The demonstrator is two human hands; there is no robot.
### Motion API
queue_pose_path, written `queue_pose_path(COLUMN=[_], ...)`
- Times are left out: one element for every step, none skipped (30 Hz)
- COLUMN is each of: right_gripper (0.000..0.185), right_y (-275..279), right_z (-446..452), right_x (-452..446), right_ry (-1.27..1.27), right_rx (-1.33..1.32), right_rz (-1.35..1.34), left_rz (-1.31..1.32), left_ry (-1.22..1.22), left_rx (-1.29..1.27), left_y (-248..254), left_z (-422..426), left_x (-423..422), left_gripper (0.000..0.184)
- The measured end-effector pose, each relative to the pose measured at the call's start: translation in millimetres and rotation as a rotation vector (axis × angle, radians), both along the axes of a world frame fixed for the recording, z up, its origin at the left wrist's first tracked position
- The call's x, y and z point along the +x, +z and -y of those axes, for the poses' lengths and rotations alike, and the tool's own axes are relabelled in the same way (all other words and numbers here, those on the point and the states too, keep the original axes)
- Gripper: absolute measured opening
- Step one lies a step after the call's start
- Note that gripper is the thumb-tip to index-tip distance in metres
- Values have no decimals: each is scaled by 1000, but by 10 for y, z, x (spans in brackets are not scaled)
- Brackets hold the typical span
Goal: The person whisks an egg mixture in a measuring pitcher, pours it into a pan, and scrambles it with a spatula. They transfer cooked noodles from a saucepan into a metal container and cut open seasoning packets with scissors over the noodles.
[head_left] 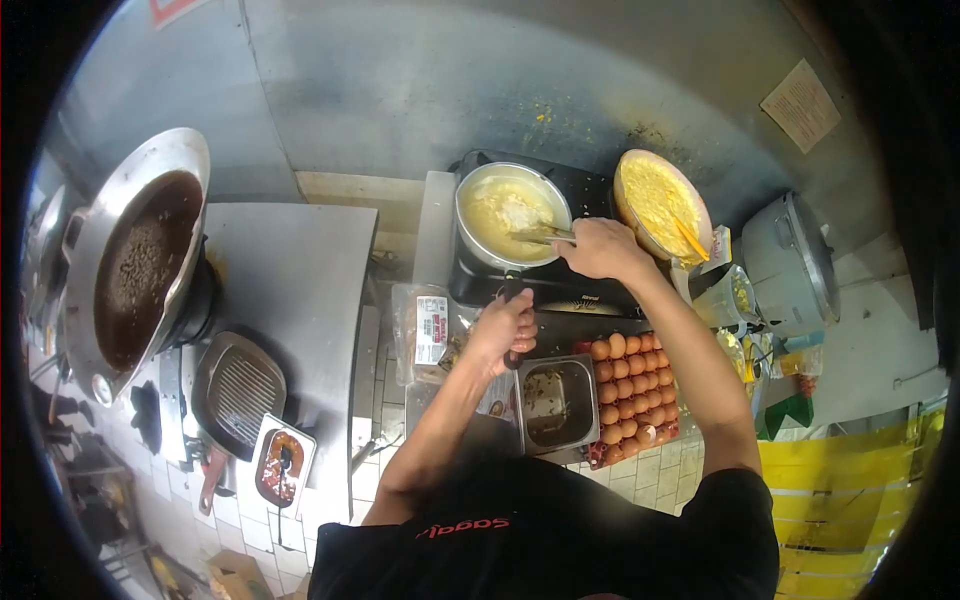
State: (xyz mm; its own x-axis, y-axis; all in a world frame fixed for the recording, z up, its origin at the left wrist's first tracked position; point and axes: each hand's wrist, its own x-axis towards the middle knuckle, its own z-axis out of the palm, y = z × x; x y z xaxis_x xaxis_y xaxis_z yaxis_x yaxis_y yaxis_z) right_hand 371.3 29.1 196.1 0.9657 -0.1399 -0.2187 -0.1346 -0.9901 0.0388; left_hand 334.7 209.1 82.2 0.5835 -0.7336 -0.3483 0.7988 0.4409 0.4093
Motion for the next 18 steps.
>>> queue_pose_path(right_gripper=[46, 46, 46, 46, 45, 44, 43, 42, 40, 38, 36, 34, 32, 31, 30, 29, 28, 27], right_y=[-41, -79, -118, -139, -139, -173, -256, -325, -358, -383, -403, -422, -440, -459, -477, -494, -509, -505], right_z=[-54, -115, -186, -258, -330, -356, -366, -387, -404, -416, -428, -450, -467, -480, -485, -486, -485, -480], right_x=[-19, -40, -72, -99, -110, -120, -129, -135, -148, -168, -190, -226, -275, -329, -386, -442, -510, -593], right_ry=[-19, -11, -5, 1, -13, -5, 2, 8, 12, 15, 17, -28, -74, -120, -182, -242, -304, -332], right_rx=[53, 90, 127, 165, 187, 221, 257, 294, 354, 415, 475, 555, 634, 713, 810, 907, 1005, 1124], right_rz=[5, 40, 74, 109, 90, 126, 160, 195, 185, 176, 169, 158, 148, 137, 117, 98, 77, 58], left_rz=[-31, -59, -11, -15, -16, -18, -28, -21, -15, -8, 5, 17, 30, 40, 49, 61, 84, 106], left_ry=[6, 10, -1, -3, -5, -7, -11, -7, -2, 2, 5, 9, 12, 9, 6, 4, 0, -5], left_rx=[-18, -35, -37, -29, -22, -16, -55, -47, -40, -31, -4, 23, 50, 68, 86, 105, 107, 109], left_y=[5, 15, 43, 72, 102, 113, 73, 71, 75, 81, 101, 129, 141, 126, 102, 84, 75, 66], left_z=[-41, -78, -123, -158, -187, -218, -256, -296, -330, -364, -402, -441, -469, -491, -513, -533, -554, -575], left_x=[-72, -136, -203, -273, -329, -376, -408, -436, -465, -496, -531, -577, -621, -667, -719, -763, -807, -856], left_gripper=[27, 27, 28, 28, 29, 29, 29, 30, 30, 30, 30, 30, 30, 29, 29, 29, 29, 29])
